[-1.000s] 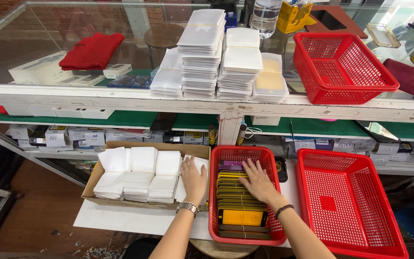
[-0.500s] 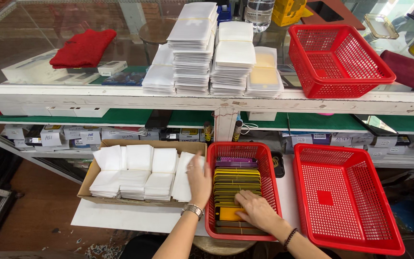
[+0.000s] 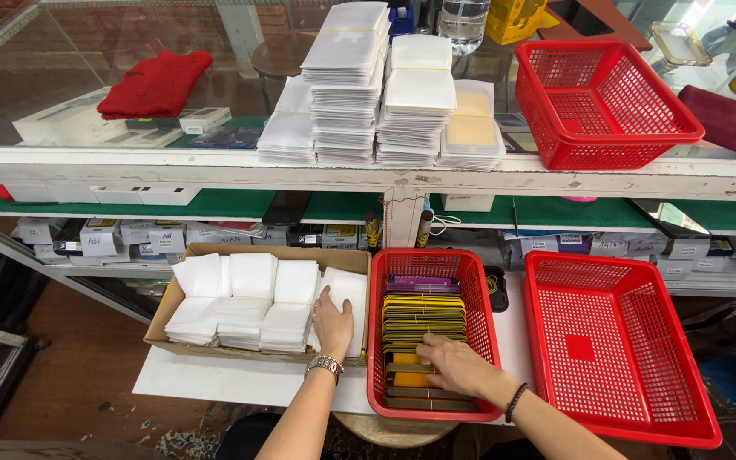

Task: The person picks up phones with yellow screen protectors attached from a red basket, slides each one into a white paper sleeve, and places the sleeved units into another basket, repeating the packing cycle one unit at a time.

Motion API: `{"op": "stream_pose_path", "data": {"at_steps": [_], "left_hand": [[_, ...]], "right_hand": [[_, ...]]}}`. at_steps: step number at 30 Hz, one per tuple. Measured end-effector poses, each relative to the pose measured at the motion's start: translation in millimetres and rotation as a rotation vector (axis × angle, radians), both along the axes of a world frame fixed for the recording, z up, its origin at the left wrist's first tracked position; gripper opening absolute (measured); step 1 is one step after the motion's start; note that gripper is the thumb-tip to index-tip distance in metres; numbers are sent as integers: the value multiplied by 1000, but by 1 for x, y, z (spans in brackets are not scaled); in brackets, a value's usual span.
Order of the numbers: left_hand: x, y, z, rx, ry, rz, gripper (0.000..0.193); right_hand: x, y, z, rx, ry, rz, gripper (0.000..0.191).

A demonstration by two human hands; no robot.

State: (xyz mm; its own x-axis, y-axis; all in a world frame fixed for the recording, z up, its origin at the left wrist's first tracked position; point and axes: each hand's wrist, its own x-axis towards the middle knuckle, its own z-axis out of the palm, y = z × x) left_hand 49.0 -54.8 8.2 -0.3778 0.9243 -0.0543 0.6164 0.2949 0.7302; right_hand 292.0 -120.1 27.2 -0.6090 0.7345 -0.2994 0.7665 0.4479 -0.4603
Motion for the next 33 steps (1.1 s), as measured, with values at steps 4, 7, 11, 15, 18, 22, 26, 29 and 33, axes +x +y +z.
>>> {"op": "stream_pose_path", "data": {"at_steps": [4,7,11,15,18,22,26,29,33], "left_hand": [[-8,3,3,-105,98,47,62],[-12,5,6,-48,88,66,50],[-13,8,9,31,39,55,28],[-20,8,7,38,4,51,19],[-29,8,6,-11,51,31,22],[-22,8,8,258,72,-34,55],[24,9,16,13,-695,-95,75],[46,9,21,-313,-1690,-182,60],[56,10,21,-438,-1685,-250,48]], "right_hand": [[20,23,17,-85,71,-160,29],[34,51,27,-245,339,-455,24],[24,71,17,-419,739,-893,24],[-3,63,-6,-425,775,-1043,31],[-12,57,-14,-359,690,-1042,31],[-7,58,-12,-492,923,-1031,36],[-10,59,6,-703,1148,-973,45],[-25,55,23,-737,1255,-916,49],[-36,42,39,261,676,-610,42]]}}
